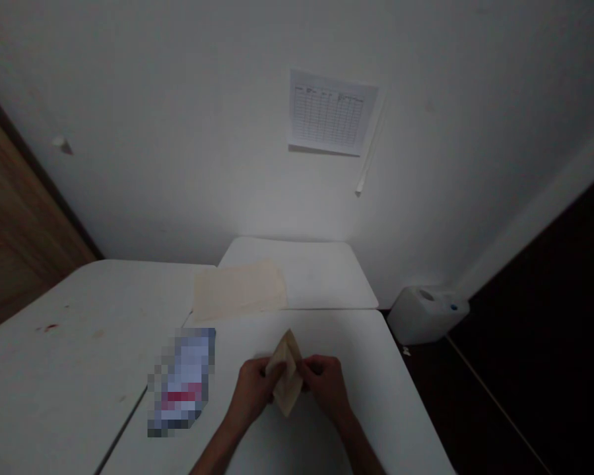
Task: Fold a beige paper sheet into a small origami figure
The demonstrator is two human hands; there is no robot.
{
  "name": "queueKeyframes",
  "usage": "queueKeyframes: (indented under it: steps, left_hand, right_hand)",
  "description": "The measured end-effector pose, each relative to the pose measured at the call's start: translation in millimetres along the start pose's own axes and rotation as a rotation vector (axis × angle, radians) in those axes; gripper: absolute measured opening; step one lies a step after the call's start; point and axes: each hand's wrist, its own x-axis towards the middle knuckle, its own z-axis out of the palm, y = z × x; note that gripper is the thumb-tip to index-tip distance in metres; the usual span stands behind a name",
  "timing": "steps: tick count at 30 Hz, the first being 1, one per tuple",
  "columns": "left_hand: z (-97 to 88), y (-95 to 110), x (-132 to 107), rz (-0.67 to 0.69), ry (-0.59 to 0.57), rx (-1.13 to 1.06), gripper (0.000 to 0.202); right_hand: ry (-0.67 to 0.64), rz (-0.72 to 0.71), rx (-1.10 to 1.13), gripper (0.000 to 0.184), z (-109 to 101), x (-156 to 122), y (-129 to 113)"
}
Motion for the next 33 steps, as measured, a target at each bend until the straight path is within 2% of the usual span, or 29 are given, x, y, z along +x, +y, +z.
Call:
queueKeyframes:
  steps: [5, 11, 17, 21, 26, 29, 32, 33]
  left_hand:
    - [-0.8, 0.0, 0.1, -0.010, 0.020, 0.000, 0.043]
    - [-3.5, -0.1, -3.1, -0.062, 0.001, -0.015, 0.052]
    - [-8.6, 2.0, -6.7, -0.017, -0.008, 0.018, 0.055]
    - [-9.8, 1.2, -5.5, -0.007, -0.022, 0.023, 0.053]
    - [-11.9, 3.6, -3.8, -0.010, 0.015, 0.047, 0.050]
    - [-13.0, 4.4, -2.6, -0.020, 0.071, 0.058, 0.055]
    - [-13.2, 5.9, -2.1, -0.017, 0.144, 0.043, 0.058]
    - [-13.2, 7.0, -2.2, -0.015, 0.166, 0.040, 0.058]
  right_hand:
    - [-0.002, 0.013, 0.003, 0.041, -0.4, -0.7, -3.4]
    - [0.066, 0.024, -0.009, 0.042, -5.8, -2.1, -4.4]
    - [0.081, 0.000, -0.072, 0.041, -6.7, -2.4, -3.8]
    - [0.063, 0.000, -0.057, 0.042, -7.1, -2.5, -1.1]
    - [0.008, 0.005, -0.089, 0.046, -9.9, -0.9, -0.2]
    - [0.032, -0.046, -0.148, 0.044, -11.1, -3.9, -7.8]
    - [0.124, -0.180, -0.343, 0.041, -11.5, -14.8, -17.5]
    - [0.112, -0.239, -0.416, 0.039, -11.1, -19.5, -19.5]
